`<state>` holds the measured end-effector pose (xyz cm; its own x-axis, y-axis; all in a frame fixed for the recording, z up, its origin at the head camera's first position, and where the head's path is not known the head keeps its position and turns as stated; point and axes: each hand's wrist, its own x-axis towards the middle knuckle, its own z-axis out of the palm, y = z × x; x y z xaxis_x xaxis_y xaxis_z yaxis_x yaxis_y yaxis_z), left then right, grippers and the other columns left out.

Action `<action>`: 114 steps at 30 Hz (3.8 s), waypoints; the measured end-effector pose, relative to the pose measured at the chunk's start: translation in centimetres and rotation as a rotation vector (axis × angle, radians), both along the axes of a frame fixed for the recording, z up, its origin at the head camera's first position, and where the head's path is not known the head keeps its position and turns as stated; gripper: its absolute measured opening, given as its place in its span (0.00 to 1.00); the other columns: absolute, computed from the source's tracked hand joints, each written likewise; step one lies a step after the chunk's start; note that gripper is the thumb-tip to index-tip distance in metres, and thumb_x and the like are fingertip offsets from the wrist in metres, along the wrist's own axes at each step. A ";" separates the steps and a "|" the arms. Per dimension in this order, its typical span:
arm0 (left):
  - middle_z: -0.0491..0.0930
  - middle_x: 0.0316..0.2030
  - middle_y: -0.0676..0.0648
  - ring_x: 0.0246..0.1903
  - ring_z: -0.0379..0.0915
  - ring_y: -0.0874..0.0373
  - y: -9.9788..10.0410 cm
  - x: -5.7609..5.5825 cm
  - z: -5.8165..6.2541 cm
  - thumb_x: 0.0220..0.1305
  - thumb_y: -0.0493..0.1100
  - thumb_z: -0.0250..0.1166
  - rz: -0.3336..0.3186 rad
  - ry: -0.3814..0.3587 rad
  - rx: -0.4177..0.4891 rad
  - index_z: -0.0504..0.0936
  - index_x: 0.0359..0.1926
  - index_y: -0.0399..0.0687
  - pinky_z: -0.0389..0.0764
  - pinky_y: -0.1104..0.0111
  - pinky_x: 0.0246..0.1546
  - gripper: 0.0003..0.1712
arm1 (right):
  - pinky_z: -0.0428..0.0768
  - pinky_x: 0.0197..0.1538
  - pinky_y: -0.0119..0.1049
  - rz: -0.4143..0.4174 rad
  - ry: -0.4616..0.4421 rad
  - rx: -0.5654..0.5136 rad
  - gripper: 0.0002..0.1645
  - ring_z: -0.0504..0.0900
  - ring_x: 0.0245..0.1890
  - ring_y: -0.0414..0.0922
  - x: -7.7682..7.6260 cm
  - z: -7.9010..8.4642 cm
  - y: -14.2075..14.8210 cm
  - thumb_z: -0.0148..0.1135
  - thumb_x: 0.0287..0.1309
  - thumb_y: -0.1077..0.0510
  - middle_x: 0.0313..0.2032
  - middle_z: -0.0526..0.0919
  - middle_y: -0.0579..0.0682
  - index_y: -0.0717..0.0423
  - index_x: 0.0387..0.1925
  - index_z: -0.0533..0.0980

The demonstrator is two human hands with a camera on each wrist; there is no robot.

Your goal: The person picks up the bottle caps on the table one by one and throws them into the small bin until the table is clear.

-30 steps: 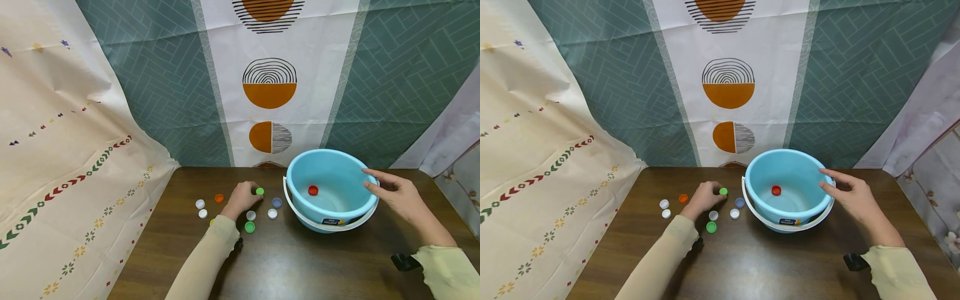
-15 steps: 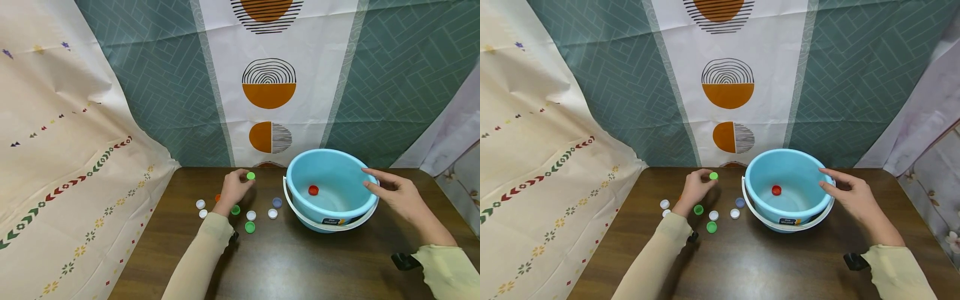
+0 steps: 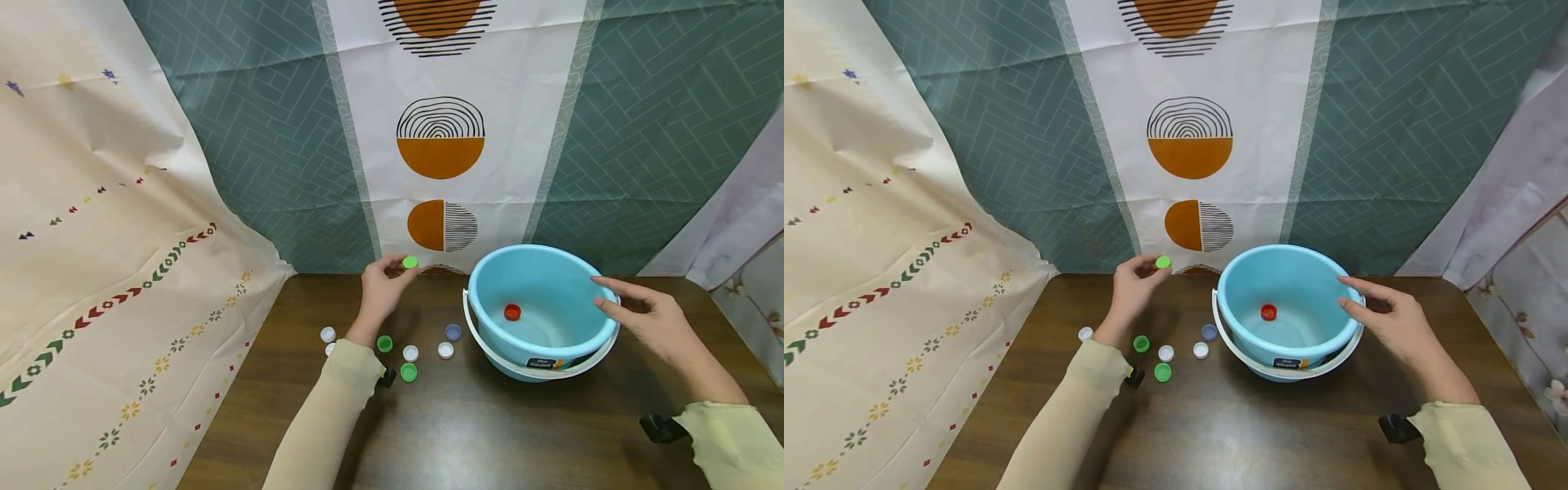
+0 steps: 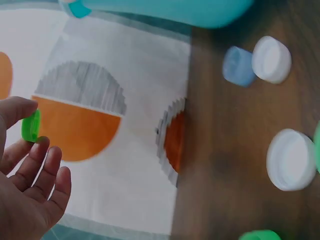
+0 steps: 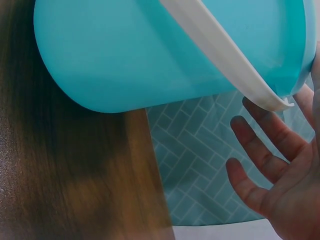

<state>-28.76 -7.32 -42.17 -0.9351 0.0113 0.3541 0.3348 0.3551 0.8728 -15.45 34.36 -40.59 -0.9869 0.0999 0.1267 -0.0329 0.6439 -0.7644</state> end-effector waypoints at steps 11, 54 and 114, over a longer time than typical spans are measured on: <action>0.83 0.37 0.47 0.37 0.79 0.55 2.2 0.5 3.4 0.51 0.51 0.71 -0.081 0.028 0.043 0.83 0.45 0.50 0.81 0.67 0.38 0.19 | 0.77 0.33 0.24 0.004 0.002 -0.002 0.30 0.74 0.37 0.24 -0.1 0.0 0.0 0.61 0.56 0.42 0.46 0.70 0.23 0.40 0.61 0.71; 0.82 0.35 0.60 0.39 0.78 0.60 13.0 3.4 6.9 0.53 0.53 0.69 -0.329 0.051 -0.140 0.82 0.44 0.59 0.78 0.77 0.32 0.16 | 0.77 0.33 0.23 0.011 0.004 -0.010 0.30 0.73 0.38 0.26 -0.1 -0.1 0.2 0.61 0.57 0.42 0.46 0.70 0.23 0.40 0.61 0.71; 0.78 0.42 0.67 0.43 0.71 0.71 15.3 5.0 7.5 0.52 0.60 0.68 -0.385 -0.002 -0.195 0.80 0.47 0.64 0.76 0.77 0.43 0.21 | 0.76 0.33 0.23 -0.009 -0.005 -0.015 0.31 0.72 0.40 0.24 0.1 0.1 -0.1 0.61 0.56 0.41 0.46 0.69 0.21 0.40 0.62 0.70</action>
